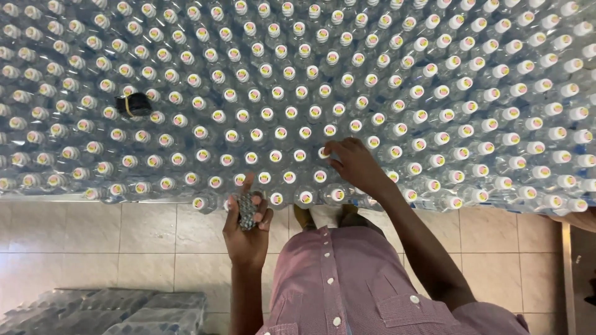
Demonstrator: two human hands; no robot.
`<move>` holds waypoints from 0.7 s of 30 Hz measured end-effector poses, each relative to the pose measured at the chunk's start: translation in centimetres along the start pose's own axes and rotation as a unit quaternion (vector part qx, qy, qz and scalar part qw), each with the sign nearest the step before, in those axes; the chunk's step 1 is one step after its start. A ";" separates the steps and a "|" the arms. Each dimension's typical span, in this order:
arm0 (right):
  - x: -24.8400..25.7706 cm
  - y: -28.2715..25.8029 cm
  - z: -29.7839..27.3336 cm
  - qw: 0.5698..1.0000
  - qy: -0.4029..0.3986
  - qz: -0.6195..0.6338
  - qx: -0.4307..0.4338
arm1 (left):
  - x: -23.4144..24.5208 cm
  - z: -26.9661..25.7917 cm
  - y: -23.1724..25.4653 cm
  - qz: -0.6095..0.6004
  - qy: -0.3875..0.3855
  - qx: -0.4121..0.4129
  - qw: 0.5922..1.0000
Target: Applying small circular labels to the caps of a large number of water bottles arranged on a table.
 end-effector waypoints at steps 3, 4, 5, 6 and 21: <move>2.3 -1.3 -0.9 0.998 0.040 0.023 0.034 | -0.2 -1.3 -2.8 0.119 -0.067 0.036 0.990; 3.5 -1.8 -2.4 0.998 0.037 0.021 0.037 | -0.7 -2.1 -3.9 0.115 -0.065 0.033 0.991; 4.7 -1.8 -3.3 0.995 0.020 0.102 0.006 | -1.4 -2.6 -5.4 0.177 -0.096 0.066 0.977; 5.9 -1.8 -4.3 0.983 0.002 0.183 -0.026 | -2.0 -3.2 -6.9 0.238 -0.126 0.098 0.958; 9.1 4.4 -10.3 0.910 -0.107 0.397 -0.055 | -6.9 -6.0 -18.8 0.331 -0.230 0.257 0.879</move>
Point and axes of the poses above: each hand's wrist, its own z-axis towards the middle knuckle, its own x-axis out of the back of the hand, y = z × x, the point moved 7 cm from there along z, towards the middle knuckle, and after that the axes turned 14 degrees about -x, right-handed, at the moved point
